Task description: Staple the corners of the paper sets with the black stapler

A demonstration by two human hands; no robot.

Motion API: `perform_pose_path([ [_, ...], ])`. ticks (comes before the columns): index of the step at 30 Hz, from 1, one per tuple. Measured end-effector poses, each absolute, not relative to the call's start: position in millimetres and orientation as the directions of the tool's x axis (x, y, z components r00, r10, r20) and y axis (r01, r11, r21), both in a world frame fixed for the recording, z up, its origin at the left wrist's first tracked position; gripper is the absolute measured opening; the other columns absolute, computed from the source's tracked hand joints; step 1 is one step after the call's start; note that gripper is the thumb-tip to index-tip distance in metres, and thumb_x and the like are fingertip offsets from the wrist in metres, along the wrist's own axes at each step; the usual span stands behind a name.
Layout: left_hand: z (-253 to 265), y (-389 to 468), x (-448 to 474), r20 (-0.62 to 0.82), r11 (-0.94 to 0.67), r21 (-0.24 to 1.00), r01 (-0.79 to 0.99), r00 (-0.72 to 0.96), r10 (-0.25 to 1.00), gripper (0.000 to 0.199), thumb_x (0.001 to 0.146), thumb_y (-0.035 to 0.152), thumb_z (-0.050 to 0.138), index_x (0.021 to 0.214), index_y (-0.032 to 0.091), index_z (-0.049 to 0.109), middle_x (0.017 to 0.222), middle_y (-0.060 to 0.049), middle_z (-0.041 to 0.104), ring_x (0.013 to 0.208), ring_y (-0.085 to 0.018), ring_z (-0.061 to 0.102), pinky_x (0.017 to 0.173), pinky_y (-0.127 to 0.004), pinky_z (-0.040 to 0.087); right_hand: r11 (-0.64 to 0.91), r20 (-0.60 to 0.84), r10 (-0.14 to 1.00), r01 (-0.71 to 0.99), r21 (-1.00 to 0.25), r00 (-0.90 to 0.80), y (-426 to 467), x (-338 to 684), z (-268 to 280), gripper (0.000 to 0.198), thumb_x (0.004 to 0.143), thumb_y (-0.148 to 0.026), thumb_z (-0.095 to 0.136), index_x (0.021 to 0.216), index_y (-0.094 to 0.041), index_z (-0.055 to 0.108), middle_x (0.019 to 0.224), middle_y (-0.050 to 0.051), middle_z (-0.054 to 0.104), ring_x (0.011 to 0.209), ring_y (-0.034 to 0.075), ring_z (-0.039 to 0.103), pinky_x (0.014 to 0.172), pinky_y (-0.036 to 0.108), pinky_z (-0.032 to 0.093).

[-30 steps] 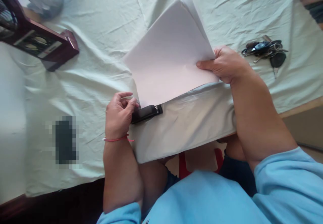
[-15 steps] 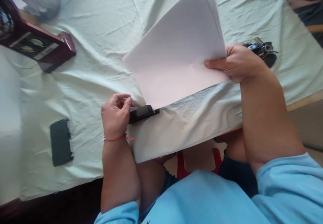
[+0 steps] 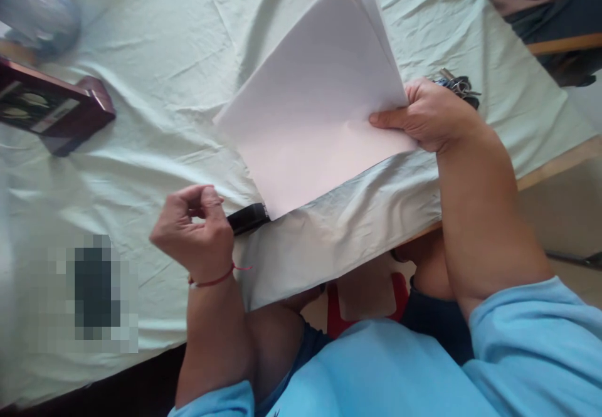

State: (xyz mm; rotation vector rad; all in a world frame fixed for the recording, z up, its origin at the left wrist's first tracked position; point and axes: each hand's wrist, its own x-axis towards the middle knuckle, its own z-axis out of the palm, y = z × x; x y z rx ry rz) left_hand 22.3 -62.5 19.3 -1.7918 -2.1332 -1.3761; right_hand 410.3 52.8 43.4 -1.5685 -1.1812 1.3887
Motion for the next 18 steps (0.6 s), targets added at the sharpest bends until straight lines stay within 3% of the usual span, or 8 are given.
perform_pose_path([
  [6,9.3,-57.7,19.3,0.365,-0.033,0.597,0.802,-0.234,0.901,0.02,0.105,0.04,0.073,0.094,0.026,0.08,0.079,-0.002,0.078,0.071,-0.023,0.069,0.076,-0.037,0.05,-0.364,-0.364,0.931,0.165,-0.917,0.029,52.2,405.7,44.9,0.013,0.087,-0.006,0.098,0.092,-0.014,0.089,0.095,0.004,0.088,0.088,0.02,0.084,0.125,0.061,0.068],
  [9,7.7,-56.2,15.7,0.321,0.006,0.58,0.814,-0.236,0.917,0.024,0.106,0.044,0.069,0.095,0.026,0.079,0.081,-0.003,0.08,0.075,-0.025,0.073,0.078,-0.038,0.052,-0.365,-0.368,0.93,0.157,-0.918,0.016,50.9,397.6,47.9,0.012,0.089,-0.004,0.095,0.091,-0.014,0.088,0.097,0.004,0.088,0.094,0.022,0.086,0.131,0.062,0.065],
  [13,5.5,-54.7,15.2,0.265,0.048,0.452,0.891,-0.185,0.946,0.027,0.109,0.036,0.058,0.106,0.024,0.082,0.097,-0.01,0.084,0.094,-0.03,0.078,0.089,-0.042,0.057,-0.376,-0.385,0.923,0.157,-0.913,-0.029,49.7,391.5,51.7,0.009,0.093,-0.007,0.093,0.094,-0.014,0.087,0.101,0.004,0.088,0.111,0.026,0.088,0.136,0.062,0.062],
  [16,5.7,-52.4,18.6,0.193,0.077,0.326,0.942,-0.146,0.97,0.036,0.11,0.022,0.05,0.122,0.023,0.084,0.115,-0.015,0.087,0.117,-0.037,0.077,0.106,-0.049,0.058,-0.385,-0.391,0.92,0.147,-0.911,-0.017,50.1,389.5,53.3,0.011,0.092,-0.005,0.09,0.092,-0.015,0.087,0.097,0.003,0.087,0.108,0.025,0.088,0.136,0.062,0.062],
  [18,7.9,-50.4,22.7,0.126,0.104,0.245,0.964,-0.138,0.982,0.045,0.107,0.012,0.048,0.131,0.024,0.084,0.119,-0.015,0.087,0.122,-0.039,0.076,0.108,-0.051,0.057,-0.385,-0.392,0.92,0.145,-0.911,-0.02,50.7,388.1,53.8,0.012,0.092,-0.004,0.09,0.09,-0.015,0.086,0.094,0.001,0.087,0.102,0.023,0.087,0.136,0.063,0.062],
])
